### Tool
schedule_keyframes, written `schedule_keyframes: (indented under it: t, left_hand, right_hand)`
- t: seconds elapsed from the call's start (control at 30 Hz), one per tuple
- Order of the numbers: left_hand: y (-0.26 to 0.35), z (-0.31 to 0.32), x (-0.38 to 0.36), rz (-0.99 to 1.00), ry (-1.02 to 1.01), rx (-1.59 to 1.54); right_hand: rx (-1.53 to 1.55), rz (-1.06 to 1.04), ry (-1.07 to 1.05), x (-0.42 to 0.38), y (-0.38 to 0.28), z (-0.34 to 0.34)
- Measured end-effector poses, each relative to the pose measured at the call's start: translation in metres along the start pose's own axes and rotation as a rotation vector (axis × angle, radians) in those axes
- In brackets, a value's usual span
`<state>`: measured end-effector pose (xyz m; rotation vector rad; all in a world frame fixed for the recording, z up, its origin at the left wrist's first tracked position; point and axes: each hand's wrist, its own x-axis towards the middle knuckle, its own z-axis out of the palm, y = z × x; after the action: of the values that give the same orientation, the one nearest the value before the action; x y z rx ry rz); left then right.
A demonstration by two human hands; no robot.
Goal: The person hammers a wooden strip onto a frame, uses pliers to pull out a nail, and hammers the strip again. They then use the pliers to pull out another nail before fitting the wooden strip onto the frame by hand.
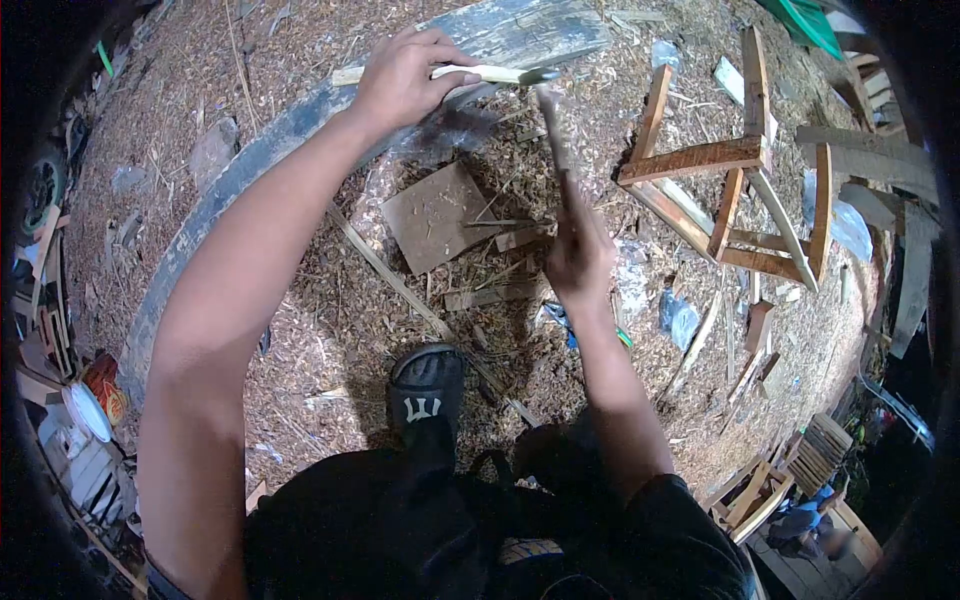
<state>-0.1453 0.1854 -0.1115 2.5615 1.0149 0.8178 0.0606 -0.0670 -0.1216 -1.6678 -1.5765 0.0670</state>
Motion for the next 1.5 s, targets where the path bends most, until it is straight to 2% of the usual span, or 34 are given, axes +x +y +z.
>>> schedule_keyframes:
  t: [0.07, 0.27, 0.33, 0.37, 0.47, 0.53, 0.6, 0.63, 0.7, 0.93, 0.97, 1.1, 1.17, 1.2, 1.27, 1.33, 1.4, 1.43, 1.5]
  left_hand:
    - [0.000, 0.000, -0.002, -0.007, 0.014, 0.033]
    - [-0.002, 0.002, -0.002, 0.008, 0.009, 0.052]
    - [-0.003, 0.003, -0.001, -0.002, -0.001, 0.038]
    - [-0.004, 0.003, -0.001, -0.016, -0.013, 0.029]
    - [0.002, -0.002, -0.001, -0.006, 0.005, 0.040]
    - [0.000, -0.002, 0.000, -0.004, 0.003, 0.047]
    - [-0.001, -0.001, 0.000, -0.001, -0.004, 0.053]
    - [-0.001, -0.001, 0.000, 0.006, 0.003, 0.048]
    - [-0.001, 0.001, -0.001, 0.014, 0.007, 0.038]
    - [0.000, -0.002, -0.002, -0.001, 0.002, 0.047]
    - [0.000, -0.001, -0.001, -0.019, -0.009, 0.027]
    - [0.003, -0.004, 0.000, -0.029, -0.012, 0.029]
    - [0.003, -0.002, -0.001, -0.028, -0.005, 0.020]
    - [0.002, -0.001, -0.002, -0.030, -0.003, 0.019]
    - [0.001, -0.001, -0.002, -0.018, -0.011, 0.008]
    - [0.000, 0.001, -0.002, -0.007, 0.003, 0.018]
    - [-0.001, 0.000, -0.003, 0.004, 0.015, 0.033]
    - [0.000, 0.000, -0.003, 0.034, 0.039, 0.048]
    - [0.001, 0.000, -0.003, 0.069, 0.061, 0.056]
  right_hand:
    - [-0.009, 0.015, -0.077, 0.004, -0.003, 0.001]
    - [0.005, -0.092, -0.042, 0.009, -0.003, -0.016]
    - [-0.080, -0.188, -0.156, 0.006, 0.011, -0.023]
    - [-0.139, -0.126, -0.209, 0.000, 0.031, -0.020]
    - [-0.276, -0.098, -0.251, 0.030, 0.026, -0.035]
    - [-0.262, -0.091, -0.253, 0.035, 0.029, -0.040]
    - [-0.256, -0.261, -0.303, 0.039, 0.027, -0.048]
    - [-0.256, -0.261, -0.303, 0.040, 0.027, -0.047]
    - [-0.321, -0.160, -0.355, 0.041, 0.028, -0.047]
    - [-0.340, -0.210, -0.358, 0.032, 0.023, -0.049]
    - [-0.294, -0.143, -0.333, 0.031, 0.021, -0.045]
    - [-0.225, -0.118, -0.262, 0.032, 0.026, -0.036]
    - [-0.009, -0.001, -0.183, 0.026, 0.020, -0.033]
    - [-0.009, -0.003, -0.186, 0.025, 0.016, -0.032]
    - [0.087, 0.233, -0.094, 0.022, 0.005, -0.029]
    - [0.048, 0.198, -0.066, 0.017, 0.006, -0.025]
    - [0.094, 0.078, -0.080, 0.014, 0.006, -0.021]
    - [0.054, 0.119, -0.178, 0.015, 0.003, -0.024]
    - [0.047, 0.105, -0.164, 0.017, 0.005, -0.016]
